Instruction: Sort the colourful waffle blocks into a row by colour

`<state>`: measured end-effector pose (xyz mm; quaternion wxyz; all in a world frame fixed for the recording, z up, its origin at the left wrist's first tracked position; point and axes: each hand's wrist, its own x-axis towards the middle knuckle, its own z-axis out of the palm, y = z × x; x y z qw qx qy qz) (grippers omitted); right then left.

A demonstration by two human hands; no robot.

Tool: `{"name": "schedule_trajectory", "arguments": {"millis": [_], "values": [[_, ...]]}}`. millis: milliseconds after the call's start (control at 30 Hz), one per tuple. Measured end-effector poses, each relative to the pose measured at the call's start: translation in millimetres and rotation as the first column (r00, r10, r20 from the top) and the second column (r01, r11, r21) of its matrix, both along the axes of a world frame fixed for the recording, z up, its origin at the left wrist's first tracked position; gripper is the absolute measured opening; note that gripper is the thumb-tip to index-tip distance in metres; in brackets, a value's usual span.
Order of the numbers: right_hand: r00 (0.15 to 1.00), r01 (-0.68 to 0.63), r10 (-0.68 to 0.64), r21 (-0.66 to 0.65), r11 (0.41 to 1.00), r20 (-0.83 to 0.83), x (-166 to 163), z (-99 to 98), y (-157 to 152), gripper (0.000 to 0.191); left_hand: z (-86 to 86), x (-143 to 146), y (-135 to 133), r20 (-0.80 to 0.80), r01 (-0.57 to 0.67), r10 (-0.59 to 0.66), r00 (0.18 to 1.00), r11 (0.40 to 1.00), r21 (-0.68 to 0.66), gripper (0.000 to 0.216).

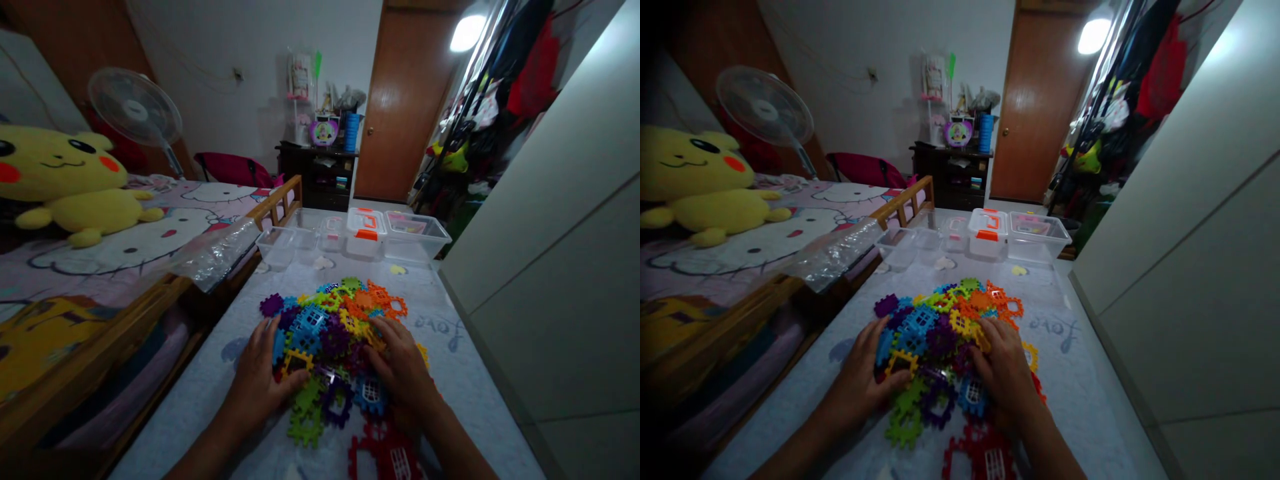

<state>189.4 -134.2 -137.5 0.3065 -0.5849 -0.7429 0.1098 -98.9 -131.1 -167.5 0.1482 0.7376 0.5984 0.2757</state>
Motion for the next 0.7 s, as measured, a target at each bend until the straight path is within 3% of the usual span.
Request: {"name": "schedule_trajectory", "arguments": {"millis": [167, 400, 567, 700], "values": [[0.995, -0.067, 0.071, -0.064, 0.996, 0.066, -12, 1.7, -4, 0.067, 10.8, 8, 7, 0.101, -0.006, 0.017, 0.995, 0.995, -0.1, 0.095], [0.987, -0.155, 0.159, -0.132, 0.979, 0.019, -24, 0.8, -5, 0.08, 20.9, 20, 32, 0.357, 0.072, 0.009, 0.934, 0.975, -0.211, 0.107], [0.982, -0.181, 0.17, -0.14, 0.973, -0.085, -24, -2.8, -4, 0.086, 25.1, 26, 47, 0.527, 0.232, -0.077, 0.846, 0.944, -0.235, 0.114], [0.97, -0.197, 0.177, -0.111, 0.974, -0.165, -24, -8.0, -2, 0.091, 30.5, 39, 55, 0.579, 0.336, -0.19, 0.793, 0.929, -0.154, 0.107]]}}
